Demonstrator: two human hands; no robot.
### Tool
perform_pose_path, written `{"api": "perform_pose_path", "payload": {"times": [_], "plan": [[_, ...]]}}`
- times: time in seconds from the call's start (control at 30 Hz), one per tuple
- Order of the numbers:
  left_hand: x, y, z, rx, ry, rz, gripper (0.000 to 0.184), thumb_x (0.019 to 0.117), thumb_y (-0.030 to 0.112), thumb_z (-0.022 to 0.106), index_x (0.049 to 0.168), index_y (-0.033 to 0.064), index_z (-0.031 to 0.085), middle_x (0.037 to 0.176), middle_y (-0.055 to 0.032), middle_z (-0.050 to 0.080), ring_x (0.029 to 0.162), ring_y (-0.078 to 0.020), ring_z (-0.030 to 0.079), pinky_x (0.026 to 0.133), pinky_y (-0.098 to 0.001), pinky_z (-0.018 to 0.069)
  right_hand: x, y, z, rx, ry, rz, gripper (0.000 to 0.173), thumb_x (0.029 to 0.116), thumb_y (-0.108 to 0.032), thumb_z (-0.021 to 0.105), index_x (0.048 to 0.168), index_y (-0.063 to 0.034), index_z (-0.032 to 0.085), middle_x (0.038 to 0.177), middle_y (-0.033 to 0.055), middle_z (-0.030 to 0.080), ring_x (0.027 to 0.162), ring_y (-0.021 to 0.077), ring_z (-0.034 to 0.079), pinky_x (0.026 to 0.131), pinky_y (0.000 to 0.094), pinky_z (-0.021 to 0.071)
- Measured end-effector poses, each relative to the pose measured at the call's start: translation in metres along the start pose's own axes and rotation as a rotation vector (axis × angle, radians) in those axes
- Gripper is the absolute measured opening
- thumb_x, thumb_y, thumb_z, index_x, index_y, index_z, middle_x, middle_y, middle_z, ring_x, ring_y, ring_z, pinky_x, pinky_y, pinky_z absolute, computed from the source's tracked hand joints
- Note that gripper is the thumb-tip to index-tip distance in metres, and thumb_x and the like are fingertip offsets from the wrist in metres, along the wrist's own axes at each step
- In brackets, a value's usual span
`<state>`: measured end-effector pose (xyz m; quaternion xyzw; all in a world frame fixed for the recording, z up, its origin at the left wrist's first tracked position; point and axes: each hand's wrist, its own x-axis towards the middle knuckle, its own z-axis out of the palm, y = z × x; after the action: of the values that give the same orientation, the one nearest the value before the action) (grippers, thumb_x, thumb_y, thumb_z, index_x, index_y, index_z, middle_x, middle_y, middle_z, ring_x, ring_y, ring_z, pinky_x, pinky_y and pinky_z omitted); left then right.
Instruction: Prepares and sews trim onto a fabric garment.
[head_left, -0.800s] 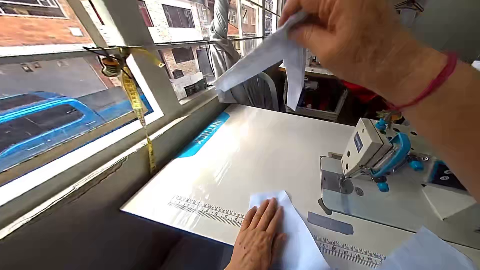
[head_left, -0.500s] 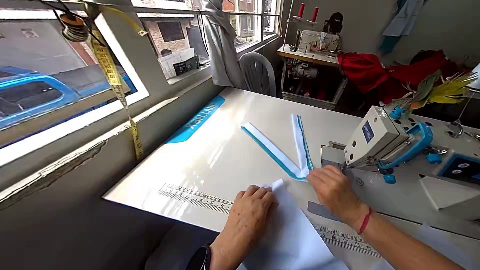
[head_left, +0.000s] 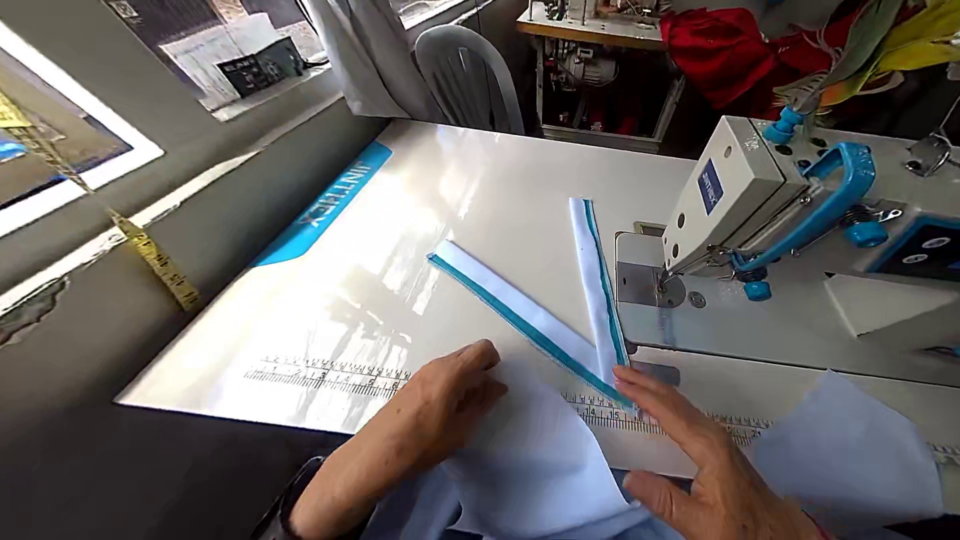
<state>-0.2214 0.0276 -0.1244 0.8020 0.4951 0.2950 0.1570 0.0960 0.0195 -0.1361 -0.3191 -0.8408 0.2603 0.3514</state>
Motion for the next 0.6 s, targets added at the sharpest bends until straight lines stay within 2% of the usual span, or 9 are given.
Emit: {"api": "perform_pose_path", "payload": {"times": [0.07,0.1,0.17,0.27,0.4,0.43,0.5,0.57,0.6], "plan": [[-0.007,0.016,-0.014,-0.203,0.067,0.123,0.012,0.1002,0.025,0.056,0.102,0.0136,0.058,0.082,0.0063,0.065,0.073,0.0037,0.062,0.065,-0.0146,0.0532,0.005,-0.027,0.0,0.275,-0.104,0.09,0.077,0.0903,-0.042,0.074,0.14,0.0128,0.051,0.135,0.0245,0.064,0.125,0.0223,0.064,0.106,0.0346,0.0519],[-0.01,0.027,-0.028,-0.294,0.083,0.166,0.01,0.1021,0.025,0.052,0.107,0.0168,0.055,0.09,0.0087,0.064,0.082,0.0072,0.061,0.073,-0.0117,0.0526,0.003,-0.039,0.002,0.283,-0.153,0.098,0.066,0.0889,-0.031,0.077,0.134,0.0131,0.057,0.123,0.0242,0.069,0.115,0.0245,0.07,0.099,0.0363,0.0552],[-0.018,0.051,-0.061,-0.37,0.137,0.183,0.011,0.1058,0.022,0.05,0.112,0.0173,0.058,0.1,0.0092,0.066,0.093,0.006,0.063,0.084,-0.015,0.0527,-0.01,-0.049,0.004,0.126,-0.199,0.008,0.025,0.0915,-0.013,0.071,0.107,0.0068,0.073,0.092,0.0179,0.076,0.085,0.0267,0.075,0.078,0.0385,0.059],[-0.03,0.073,-0.091,-0.458,0.305,0.066,0.016,0.1046,0.016,0.053,0.103,0.0134,0.069,0.092,0.0098,0.07,0.087,0.0027,0.065,0.082,-0.0178,0.0519,-0.034,-0.041,-0.02,-0.099,-0.282,0.005,0.017,0.0968,-0.005,0.06,0.099,-0.0022,0.076,0.089,0.013,0.076,0.084,0.0273,0.074,0.077,0.0402,0.0584],[-0.039,0.047,-0.101,-0.447,0.268,-0.001,0.023,0.0958,0.034,0.07,0.117,0.024,0.069,0.099,0.0182,0.071,0.087,0.0057,0.064,0.079,-0.0135,0.052,-0.055,-0.023,-0.053,-0.227,-0.278,0.148,0.017,0.093,-0.016,0.069,0.086,-0.0029,0.075,0.077,0.0143,0.07,0.075,0.0306,0.068,0.071,0.0467,0.0506],[-0.035,0.039,-0.101,-0.414,0.187,0.021,0.032,0.0906,0.04,0.075,0.118,0.0246,0.068,0.097,0.0199,0.068,0.086,0.0087,0.062,0.077,-0.0108,0.0497,-0.055,-0.021,-0.059,-0.168,-0.257,0.197,0.023,0.0902,-0.021,0.074,0.079,-0.0004,0.072,0.072,0.0153,0.066,0.07,0.0294,0.065,0.067,0.0448,0.0479],[-0.023,0.028,-0.093,-0.379,0.121,0.02,0.026,0.0822,0.039,0.083,0.099,0.0253,0.069,0.087,0.02,0.066,0.081,0.0103,0.06,0.073,-0.009,0.0481,-0.047,-0.016,-0.07,0.041,-0.192,0.3,0.033,0.082,-0.024,0.082,0.071,0.0025,0.065,0.065,0.0125,0.062,0.063,0.0163,0.057,0.059,0.0307,0.0441],[-0.014,0.014,-0.082,-0.308,0.18,-0.028,0.02,0.0768,0.034,0.085,0.083,0.0285,0.067,0.079,0.02,0.063,0.076,0.0099,0.058,0.069,-0.0076,0.0464,-0.038,-0.005,-0.071,0.292,-0.087,0.332,0.034,0.0796,-0.026,0.085,0.074,-0.0059,0.058,0.072,-0.0012,0.057,0.068,-0.0032,0.051,0.058,0.0123,0.0393],[-0.01,0.006,-0.077,-0.3,0.233,-0.059,0.019,0.0759,0.033,0.085,0.08,0.0303,0.067,0.078,0.019,0.064,0.075,0.008,0.059,0.067,-0.0088,0.0471,-0.033,0.001,-0.068,0.406,-0.039,0.329,0.028,0.0815,-0.025,0.084,0.08,-0.0118,0.06,0.08,-0.0057,0.061,0.076,-0.0056,0.057,0.064,0.0102,0.0456]]}}
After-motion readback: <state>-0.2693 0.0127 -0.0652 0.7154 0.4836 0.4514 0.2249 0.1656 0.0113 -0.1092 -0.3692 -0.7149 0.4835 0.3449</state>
